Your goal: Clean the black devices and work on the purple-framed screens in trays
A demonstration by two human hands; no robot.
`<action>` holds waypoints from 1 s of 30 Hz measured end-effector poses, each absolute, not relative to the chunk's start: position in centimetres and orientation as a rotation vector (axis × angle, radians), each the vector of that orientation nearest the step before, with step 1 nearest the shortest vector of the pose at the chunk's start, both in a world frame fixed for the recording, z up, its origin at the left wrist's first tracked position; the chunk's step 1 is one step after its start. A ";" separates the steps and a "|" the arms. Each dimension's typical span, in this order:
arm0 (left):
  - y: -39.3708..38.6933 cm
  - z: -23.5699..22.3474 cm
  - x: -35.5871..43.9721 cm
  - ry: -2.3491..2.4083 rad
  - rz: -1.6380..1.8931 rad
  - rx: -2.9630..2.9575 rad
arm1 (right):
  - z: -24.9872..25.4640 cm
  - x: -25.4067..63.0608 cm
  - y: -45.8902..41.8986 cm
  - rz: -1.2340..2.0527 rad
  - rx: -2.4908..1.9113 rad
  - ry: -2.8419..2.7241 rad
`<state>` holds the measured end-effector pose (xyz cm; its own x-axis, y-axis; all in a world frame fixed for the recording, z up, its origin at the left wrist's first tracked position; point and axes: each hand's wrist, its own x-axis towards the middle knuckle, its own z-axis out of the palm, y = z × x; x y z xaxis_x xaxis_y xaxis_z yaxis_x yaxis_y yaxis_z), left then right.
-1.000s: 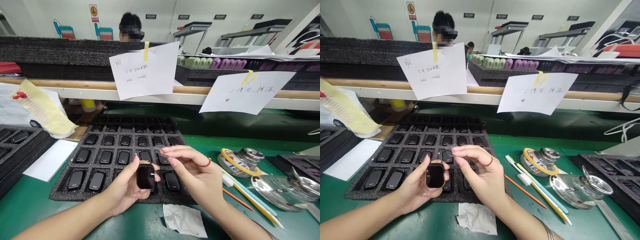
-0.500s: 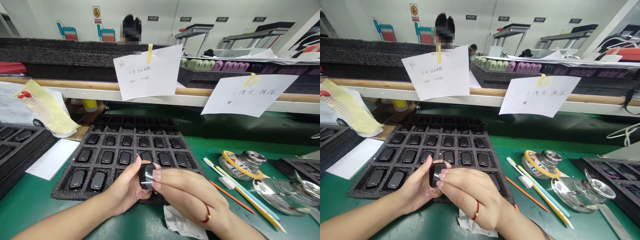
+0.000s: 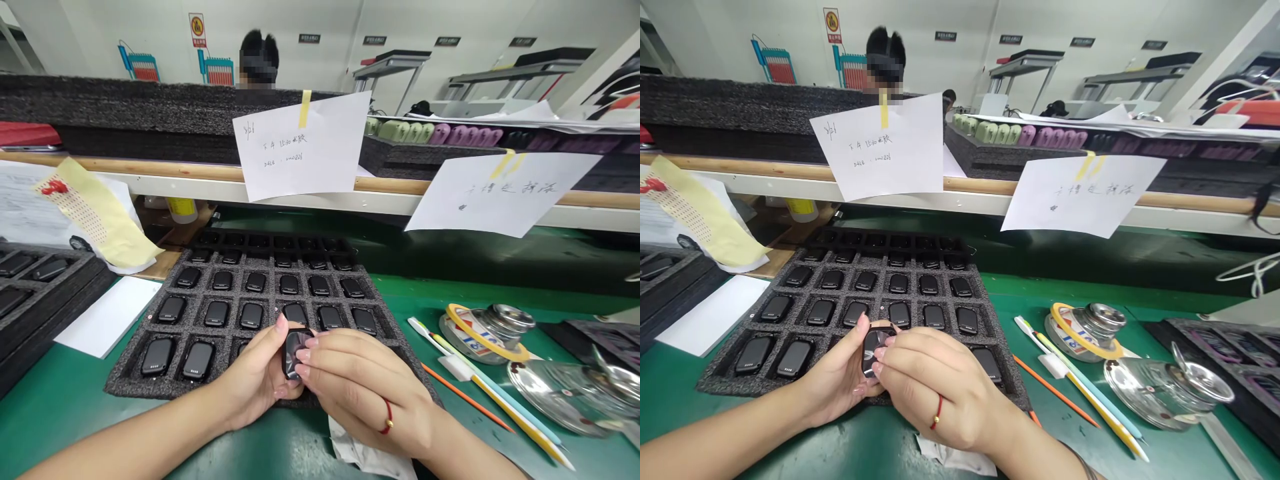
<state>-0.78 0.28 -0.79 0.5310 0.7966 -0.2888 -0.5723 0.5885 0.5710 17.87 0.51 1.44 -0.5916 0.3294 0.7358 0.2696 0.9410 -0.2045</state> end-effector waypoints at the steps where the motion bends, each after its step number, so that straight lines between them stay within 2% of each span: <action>1: 0.2 -0.9 -0.7 0.577 0.855 0.462 | 1.4 17.7 0.4 0.039 -0.430 -2.226; 4: 0.1 -1.1 -0.6 0.594 0.874 0.569 | 1.4 17.1 0.1 0.045 -0.550 -2.201; 8: 0.1 -1.1 -0.3 0.628 0.887 0.645 | 1.3 16.5 -0.3 0.334 -0.773 -2.146; 12: 0.2 -0.8 -0.5 0.598 0.867 0.590 | 1.7 16.5 -0.3 0.525 -0.772 -2.059; 30: 0.7 -1.0 -0.5 0.580 0.851 0.441 | 1.5 16.5 1.5 0.216 -0.709 -2.155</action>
<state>-0.53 0.72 -0.99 0.5227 0.7990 -0.2972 -0.5691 0.5866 0.5762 16.50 1.46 1.49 -0.4908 0.5578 0.6693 0.4135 0.8253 -0.3845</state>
